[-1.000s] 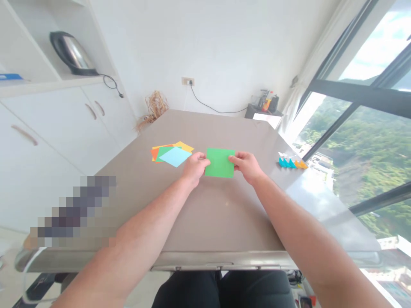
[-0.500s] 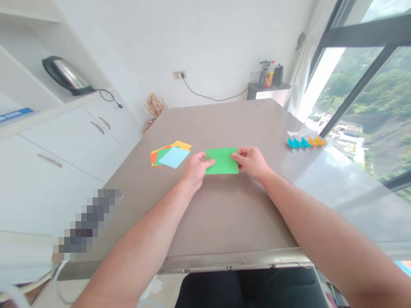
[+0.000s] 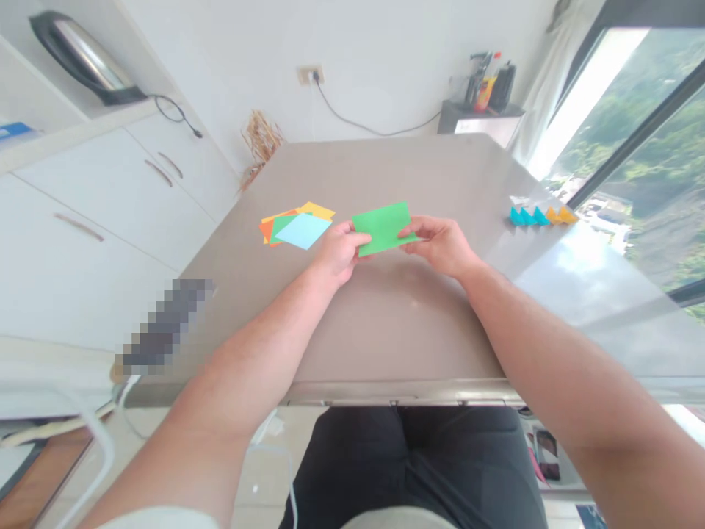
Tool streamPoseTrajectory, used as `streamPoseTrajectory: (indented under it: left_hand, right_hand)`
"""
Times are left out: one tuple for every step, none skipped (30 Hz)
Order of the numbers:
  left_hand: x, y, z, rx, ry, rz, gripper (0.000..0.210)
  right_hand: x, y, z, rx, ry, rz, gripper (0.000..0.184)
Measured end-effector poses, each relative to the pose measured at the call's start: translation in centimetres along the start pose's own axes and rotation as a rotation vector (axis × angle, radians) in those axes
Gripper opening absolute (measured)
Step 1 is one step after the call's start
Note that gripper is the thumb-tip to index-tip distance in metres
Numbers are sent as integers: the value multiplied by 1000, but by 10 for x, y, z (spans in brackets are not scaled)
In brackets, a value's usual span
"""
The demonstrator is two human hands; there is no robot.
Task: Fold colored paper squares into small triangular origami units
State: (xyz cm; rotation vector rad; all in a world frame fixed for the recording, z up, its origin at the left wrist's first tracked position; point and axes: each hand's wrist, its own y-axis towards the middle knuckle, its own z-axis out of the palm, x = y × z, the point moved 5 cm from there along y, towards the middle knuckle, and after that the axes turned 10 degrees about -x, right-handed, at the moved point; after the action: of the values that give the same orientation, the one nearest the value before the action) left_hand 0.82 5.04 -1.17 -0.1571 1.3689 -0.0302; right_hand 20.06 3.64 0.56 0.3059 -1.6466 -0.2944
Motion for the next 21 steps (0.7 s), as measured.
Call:
streamPoseTrajectory:
  left_hand:
    - [0, 0, 1, 8, 31, 3, 35]
    - [1, 0, 2, 27, 54, 2, 34]
    - [1, 0, 3, 37, 63, 11, 33]
    - [2, 0, 4, 51, 70, 12, 31]
    - [2, 0, 5, 63, 77, 5, 30]
    - [3, 0, 6, 73, 77, 1, 29]
    - [3, -1, 7, 83, 72, 0, 27]
    - [3, -2, 8, 88, 63, 5, 26]
    - [2, -3, 9, 92, 46, 17, 25]
    - [0, -4, 9, 90, 26, 35, 25]
    - [-1, -5, 10, 87, 0, 52, 25]
    - [-3, -5, 10, 87, -31, 71, 28]
    - [-5, -6, 10, 88, -64, 86, 33]
    - [-6, -8, 10, 99, -88, 96, 39]
    - [-8, -9, 11, 110, -101, 114, 45]
    - [-10, -10, 11, 116, -101, 136, 50]
    - [-11, -11, 11, 118, -95, 159, 54]
    - [-12, -12, 10, 109, -88, 178, 56]
    - [-13, -12, 10, 95, -77, 189, 56]
    - [-13, -12, 8, 70, -64, 198, 54]
    - [-12, -12, 7, 39, -51, 204, 51]
  right_hand:
    - [0, 0, 0, -4, 0, 5, 22]
    - [0, 0, 0, 8, -11, 19, 23]
    - [0, 0, -1, 6, -20, 25, 25]
    - [0, 0, -2, -7, -23, 27, 26]
    - [0, 1, -3, -25, -23, 37, 28]
    - [0, 1, -4, -48, -20, 44, 30]
    - [0, 0, -5, -74, -14, 51, 32]
    - [0, 0, -7, -100, -6, 58, 33]
    - [0, 0, -8, -127, 4, 64, 34]
    - [0, 1, -9, -147, 17, 73, 35]
    - [-1, 1, -9, -168, 30, 85, 36]
    - [-2, 1, -10, -187, 44, 102, 36]
    - [-3, 2, -10, -197, 61, 117, 36]
    - [-4, 2, -11, -209, 80, 133, 35]
    - [-4, 2, -11, -225, 96, 150, 35]
    - [-5, 2, -11, -237, 104, 165, 35]
    - [-5, 2, -11, -243, 109, 177, 35]
    - [-5, 2, -11, -247, 113, 185, 35]
    - [-5, 2, -10, -247, 113, 191, 35]
    - [-4, 1, -9, -245, 110, 192, 34]
    - [-4, 1, -9, -241, 105, 193, 33]
